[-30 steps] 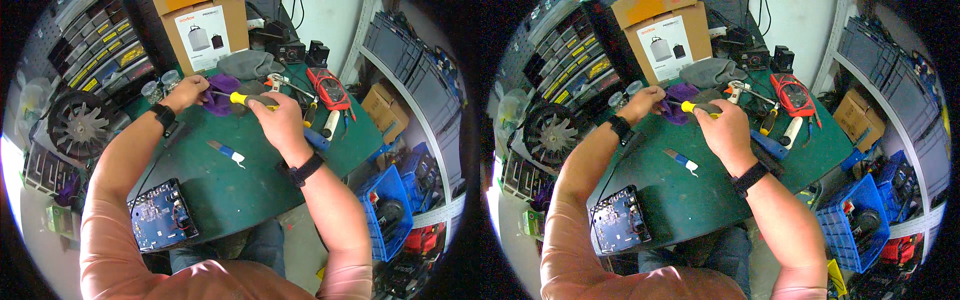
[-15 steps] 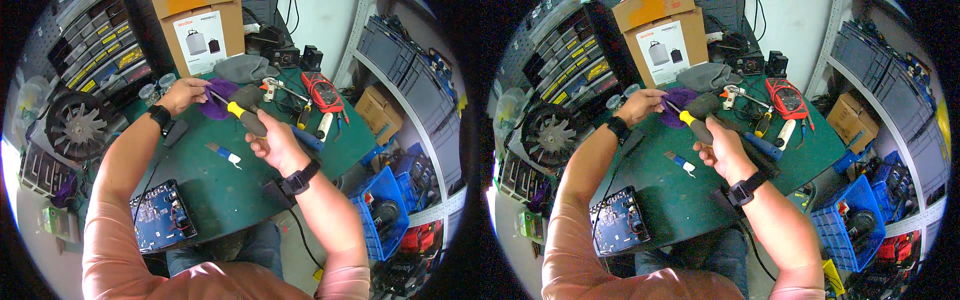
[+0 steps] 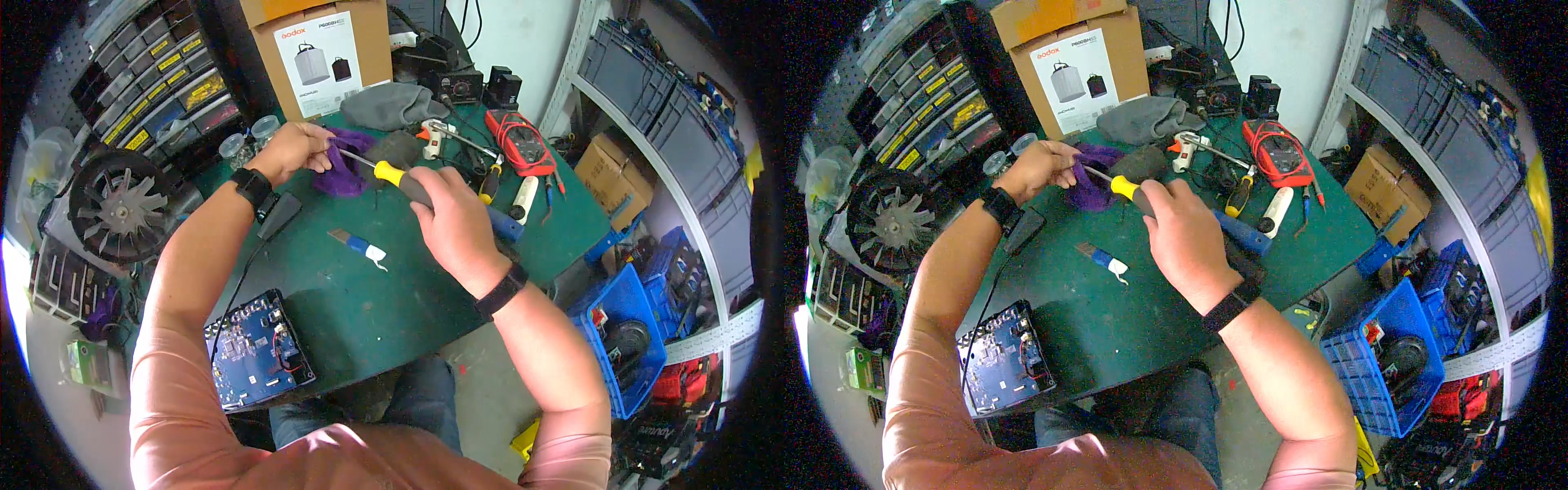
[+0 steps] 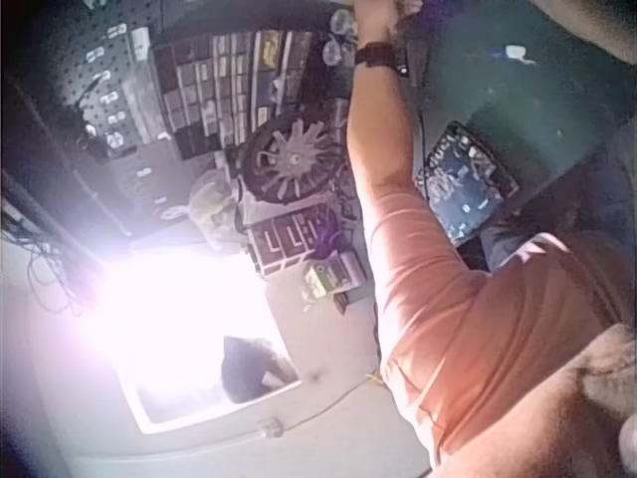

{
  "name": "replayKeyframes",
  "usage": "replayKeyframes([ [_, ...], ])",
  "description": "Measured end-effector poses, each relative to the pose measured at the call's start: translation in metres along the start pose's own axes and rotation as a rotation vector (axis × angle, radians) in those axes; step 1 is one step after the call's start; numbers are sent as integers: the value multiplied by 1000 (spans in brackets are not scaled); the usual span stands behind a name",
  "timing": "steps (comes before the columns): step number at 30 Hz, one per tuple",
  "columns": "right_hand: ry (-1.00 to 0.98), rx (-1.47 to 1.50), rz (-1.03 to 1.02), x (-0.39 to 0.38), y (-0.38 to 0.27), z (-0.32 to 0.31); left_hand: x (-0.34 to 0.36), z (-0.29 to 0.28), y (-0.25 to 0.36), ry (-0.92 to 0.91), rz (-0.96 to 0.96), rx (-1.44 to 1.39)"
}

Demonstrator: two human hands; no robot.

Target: The person disassembles a black electronic device using pliers and a hammer to remove a stuck component. They then separate the casing to reveal a blue circuit board, which they inspect and manipulate with a screwdriver. The person handles the device's metal casing and internal components throughout the process.

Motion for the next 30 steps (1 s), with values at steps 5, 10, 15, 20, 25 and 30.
replayKeyframes([
  [5, 122, 62, -26, 3, 0, -10, 2, 1, 4, -6, 39, 18],
  [10, -59, 693, 671, -8, 45, 9, 5, -1, 7, 12, 117, 187],
  [15, -41, 1035, 690, -14, 50, 1, -3, -4, 5, 49, 137, 417],
  [20, -70, 1190, 693, -35, 45, -13, -16, -28, 32, 315, 389, 770],
  [25, -124, 1274, 650, -55, 29, -24, -79, -22, 90, 127, 262, -1],
  [30, -141, 1378, 598, -70, -1, -25, -154, -1, 121, -54, 316, -243],
])
Point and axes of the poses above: each hand's wrist, its own x-axis towards the middle knuckle, its own z-axis out of the palm, y = z × x, the point moved 8 cm from there along x, towards the middle knuckle, and after that the axes turned 5 degrees about x, right-handed, at the moved point
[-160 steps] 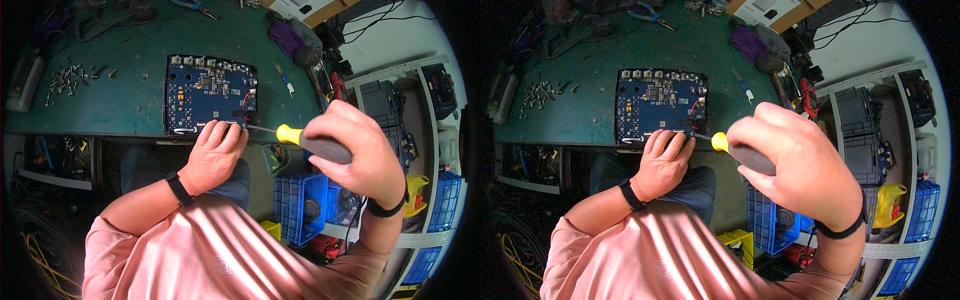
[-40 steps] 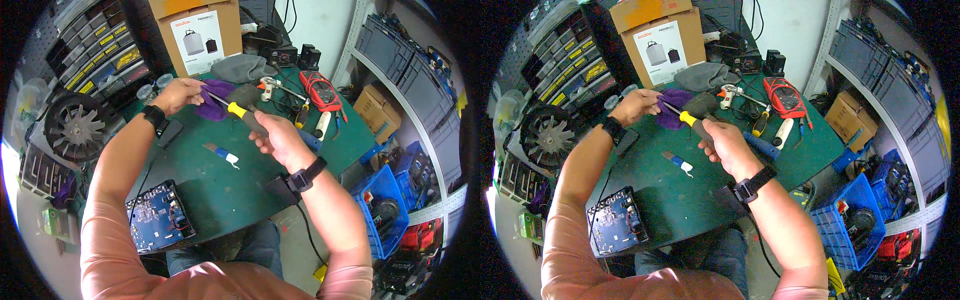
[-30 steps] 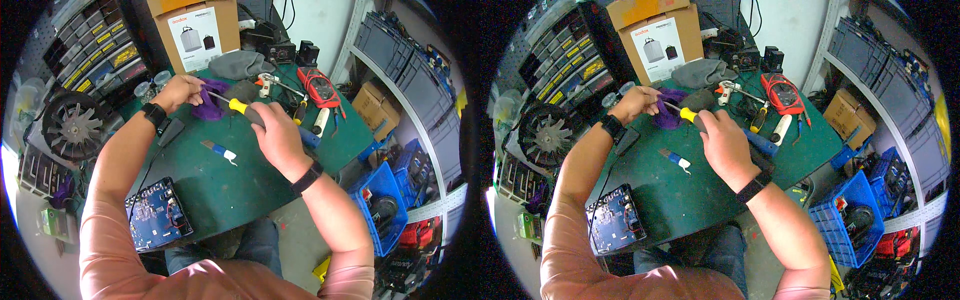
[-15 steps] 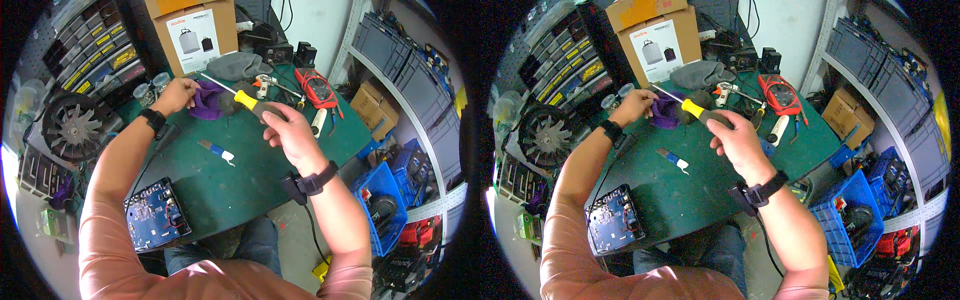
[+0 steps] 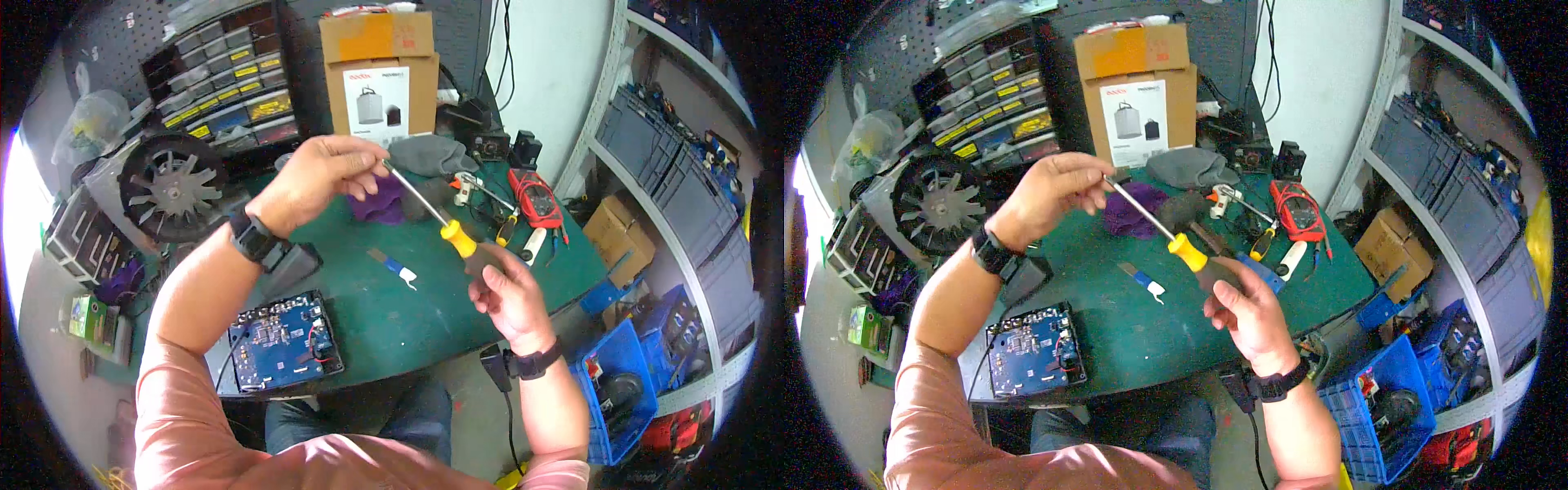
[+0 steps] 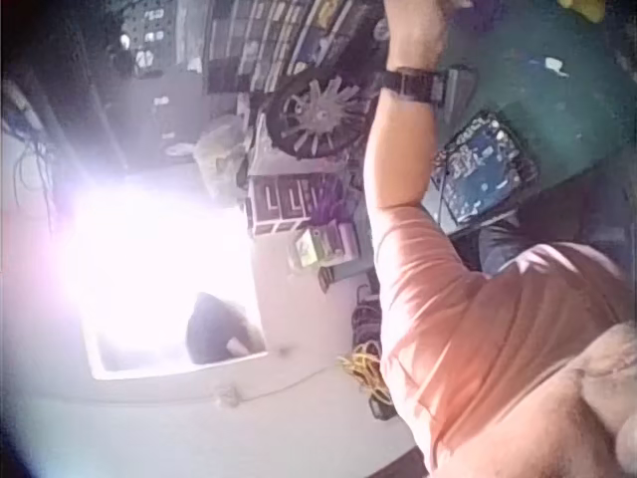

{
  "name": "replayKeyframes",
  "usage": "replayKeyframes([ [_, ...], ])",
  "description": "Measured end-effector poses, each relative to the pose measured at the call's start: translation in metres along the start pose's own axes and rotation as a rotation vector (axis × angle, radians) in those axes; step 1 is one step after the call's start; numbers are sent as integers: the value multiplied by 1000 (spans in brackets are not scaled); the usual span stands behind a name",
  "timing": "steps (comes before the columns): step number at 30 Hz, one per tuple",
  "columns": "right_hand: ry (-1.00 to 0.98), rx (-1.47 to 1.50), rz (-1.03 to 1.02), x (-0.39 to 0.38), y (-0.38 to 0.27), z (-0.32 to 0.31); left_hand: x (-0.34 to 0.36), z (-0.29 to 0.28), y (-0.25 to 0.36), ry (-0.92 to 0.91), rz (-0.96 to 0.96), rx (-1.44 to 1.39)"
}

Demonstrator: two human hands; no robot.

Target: The person disassembles a black electronic device using pliers and a hammer to remove a stuck component. They then separate the casing to reveal a blue circuit board, which they inspect and manipulate with a screwdriver. The person handles the device's metal casing and internal components throughout the process.

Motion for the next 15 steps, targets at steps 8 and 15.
replayKeyframes([
  [8, -4, -126, -143, -47, -7, 54, -96, 14, 40, 94, 101, -231],
  [15, 25, -297, -279, -86, -14, 98, -166, 10, 60, 170, 157, -312],
])
Point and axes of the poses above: each hand's wrist, its own x-axis towards the middle knuckle, its own z-axis out of the palm, y = z × x, the point moved 8 cm from there along x, towards the middle knuckle, and after that the axes turned 5 degrees about x, right-handed, at the moved point
